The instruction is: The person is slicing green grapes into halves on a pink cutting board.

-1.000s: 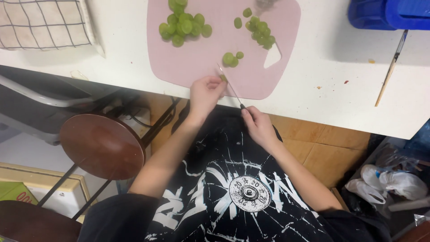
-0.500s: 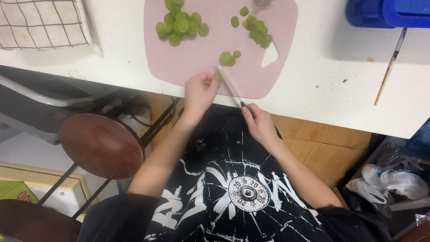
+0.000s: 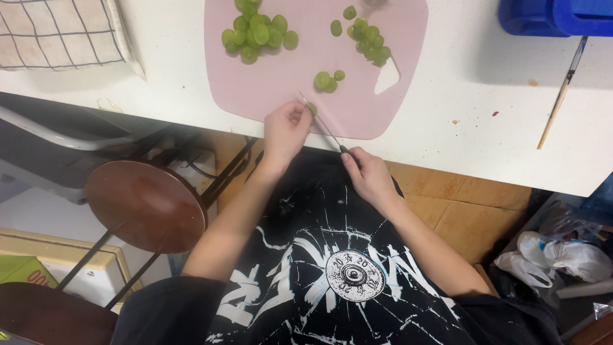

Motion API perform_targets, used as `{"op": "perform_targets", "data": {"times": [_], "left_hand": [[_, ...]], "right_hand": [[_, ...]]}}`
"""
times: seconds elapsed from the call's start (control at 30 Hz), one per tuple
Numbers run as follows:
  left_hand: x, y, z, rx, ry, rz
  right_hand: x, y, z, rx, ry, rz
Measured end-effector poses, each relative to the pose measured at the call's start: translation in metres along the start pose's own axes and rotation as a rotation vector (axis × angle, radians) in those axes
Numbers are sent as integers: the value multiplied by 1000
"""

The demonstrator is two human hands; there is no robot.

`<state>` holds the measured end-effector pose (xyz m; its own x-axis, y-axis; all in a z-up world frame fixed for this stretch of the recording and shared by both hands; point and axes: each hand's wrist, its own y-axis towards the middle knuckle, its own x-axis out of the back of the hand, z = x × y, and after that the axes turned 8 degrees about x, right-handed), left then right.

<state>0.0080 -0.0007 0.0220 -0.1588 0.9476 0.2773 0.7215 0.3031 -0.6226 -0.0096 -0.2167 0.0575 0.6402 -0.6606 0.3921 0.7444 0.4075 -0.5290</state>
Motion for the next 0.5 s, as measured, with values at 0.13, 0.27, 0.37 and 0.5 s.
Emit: {"op": "perform_targets", "data": {"times": [0.13, 0.27, 0.37, 0.5], "left_hand": [[-1, -2, -3, -22, 24, -19], [-2, -1, -3, -50, 58, -42], [-2, 0, -1, -72, 86, -54], [-2, 0, -3, -73, 116, -59]], "right_hand": [[1, -1, 2, 7, -24, -11], [1, -1, 4, 11, -35, -22], [2, 0, 6, 21, -45, -42], [2, 1, 3, 9, -53, -30]]}}
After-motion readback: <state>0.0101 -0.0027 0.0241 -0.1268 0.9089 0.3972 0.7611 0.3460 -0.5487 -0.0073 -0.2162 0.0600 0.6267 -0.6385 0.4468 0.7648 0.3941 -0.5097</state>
